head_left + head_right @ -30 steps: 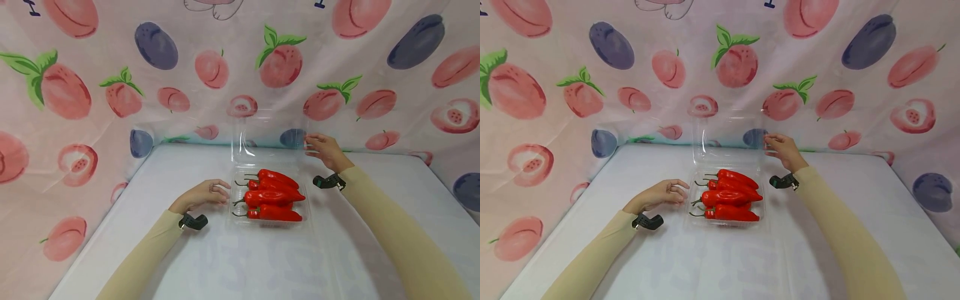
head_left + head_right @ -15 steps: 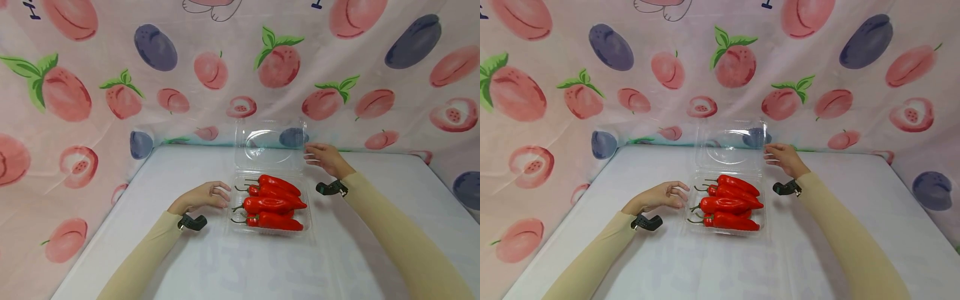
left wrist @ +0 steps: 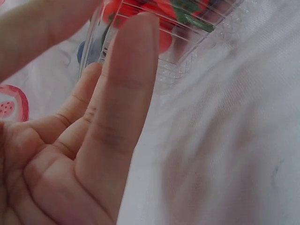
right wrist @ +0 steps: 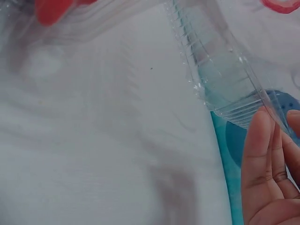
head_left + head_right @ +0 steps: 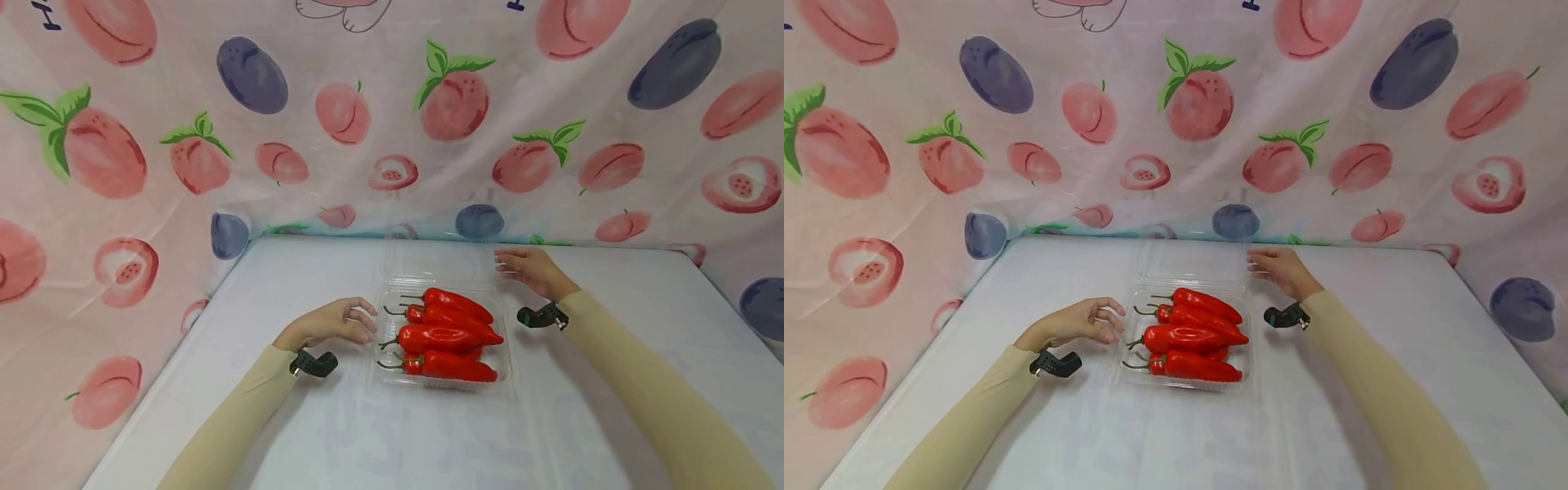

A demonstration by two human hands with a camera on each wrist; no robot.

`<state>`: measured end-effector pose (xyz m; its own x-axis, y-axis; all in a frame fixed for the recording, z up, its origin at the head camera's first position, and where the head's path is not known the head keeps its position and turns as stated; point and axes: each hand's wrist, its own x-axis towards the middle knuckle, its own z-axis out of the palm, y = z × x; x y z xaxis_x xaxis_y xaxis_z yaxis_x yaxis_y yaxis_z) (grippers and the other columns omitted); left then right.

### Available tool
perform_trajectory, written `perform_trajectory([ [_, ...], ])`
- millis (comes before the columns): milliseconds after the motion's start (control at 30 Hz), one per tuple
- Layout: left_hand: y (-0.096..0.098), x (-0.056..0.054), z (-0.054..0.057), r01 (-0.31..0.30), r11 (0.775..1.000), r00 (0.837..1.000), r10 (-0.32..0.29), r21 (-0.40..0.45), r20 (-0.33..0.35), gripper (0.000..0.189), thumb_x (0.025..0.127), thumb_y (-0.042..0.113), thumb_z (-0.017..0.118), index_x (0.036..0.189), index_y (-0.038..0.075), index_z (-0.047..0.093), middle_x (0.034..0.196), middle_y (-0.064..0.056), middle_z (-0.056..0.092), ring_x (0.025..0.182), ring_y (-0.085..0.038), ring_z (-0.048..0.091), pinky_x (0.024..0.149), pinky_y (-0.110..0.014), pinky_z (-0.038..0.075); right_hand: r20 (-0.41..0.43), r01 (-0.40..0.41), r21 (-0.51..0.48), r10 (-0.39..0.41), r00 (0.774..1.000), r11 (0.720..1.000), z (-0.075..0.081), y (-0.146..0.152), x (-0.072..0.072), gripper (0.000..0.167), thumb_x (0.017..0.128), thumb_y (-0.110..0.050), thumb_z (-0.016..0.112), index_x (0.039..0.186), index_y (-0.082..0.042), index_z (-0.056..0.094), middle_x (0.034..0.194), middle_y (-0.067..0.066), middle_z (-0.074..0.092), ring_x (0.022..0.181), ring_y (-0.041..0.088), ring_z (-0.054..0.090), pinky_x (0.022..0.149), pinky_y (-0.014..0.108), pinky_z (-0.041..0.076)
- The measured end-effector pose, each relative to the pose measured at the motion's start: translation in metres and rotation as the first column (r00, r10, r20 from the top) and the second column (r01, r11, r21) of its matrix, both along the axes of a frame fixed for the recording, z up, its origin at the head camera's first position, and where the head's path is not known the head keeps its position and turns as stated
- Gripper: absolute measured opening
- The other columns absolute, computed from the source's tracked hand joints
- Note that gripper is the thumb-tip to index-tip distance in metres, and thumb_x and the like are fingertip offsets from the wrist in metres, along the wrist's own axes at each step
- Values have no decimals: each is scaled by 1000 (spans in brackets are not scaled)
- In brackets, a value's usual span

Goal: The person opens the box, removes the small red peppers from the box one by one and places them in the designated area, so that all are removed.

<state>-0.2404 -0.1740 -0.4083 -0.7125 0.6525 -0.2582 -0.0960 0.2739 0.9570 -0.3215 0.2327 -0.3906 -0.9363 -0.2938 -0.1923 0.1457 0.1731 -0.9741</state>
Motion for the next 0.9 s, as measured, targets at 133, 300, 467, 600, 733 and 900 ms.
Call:
perform_trajectory([
  [133,-1,0,0,5,1000,1000,-5,-11,2,50,82,-1,66,124,-7,40,98,-3,62,83,-11,65,80,-31,55,19,11,-15,-11,1000,1000,-4,0,1,53,98,-15,47,141,12,29,88,-22,61,84,-4,62,79,13,52],
  [300,-1,-2,0,-24,1000,1000,24,-16,13,50,86,1,62,129,-7,39,99,-2,63,85,-11,65,80,-30,56,45,26,-27,-25,999,999,-7,0,2,53,98,-14,48,141,11,30,96,-17,60,86,-5,61,81,15,53],
  [467,0,-7,-4,-90,996,995,88,27,57,50,91,0,54,136,-6,34,98,0,65,83,-10,65,77,-26,56,58,36,25,-38,998,999,-9,0,3,53,97,-17,49,141,8,33,114,-4,58,87,-6,61,89,20,51],
  [600,2,-12,-5,-136,989,986,130,55,101,48,92,1,48,138,-6,33,98,0,64,83,-9,64,77,-23,55,61,27,67,-31,998,997,-10,1,4,52,98,-18,48,142,5,33,128,8,52,87,-6,61,98,29,45],
  [733,6,-17,-5,-169,983,978,159,67,134,46,95,2,46,138,-7,33,94,2,62,82,-7,63,76,-21,55,60,11,88,-16,998,996,-11,1,4,53,98,-18,49,142,5,33,138,17,45,88,-5,62,100,31,43],
  [900,12,-21,-4,-193,978,970,177,80,168,45,93,-2,48,136,-9,35,87,2,64,77,-6,63,73,-20,56,69,3,95,-9,998,995,-14,2,5,55,96,-19,53,141,6,34,128,10,56,88,-2,64,97,27,46],
])
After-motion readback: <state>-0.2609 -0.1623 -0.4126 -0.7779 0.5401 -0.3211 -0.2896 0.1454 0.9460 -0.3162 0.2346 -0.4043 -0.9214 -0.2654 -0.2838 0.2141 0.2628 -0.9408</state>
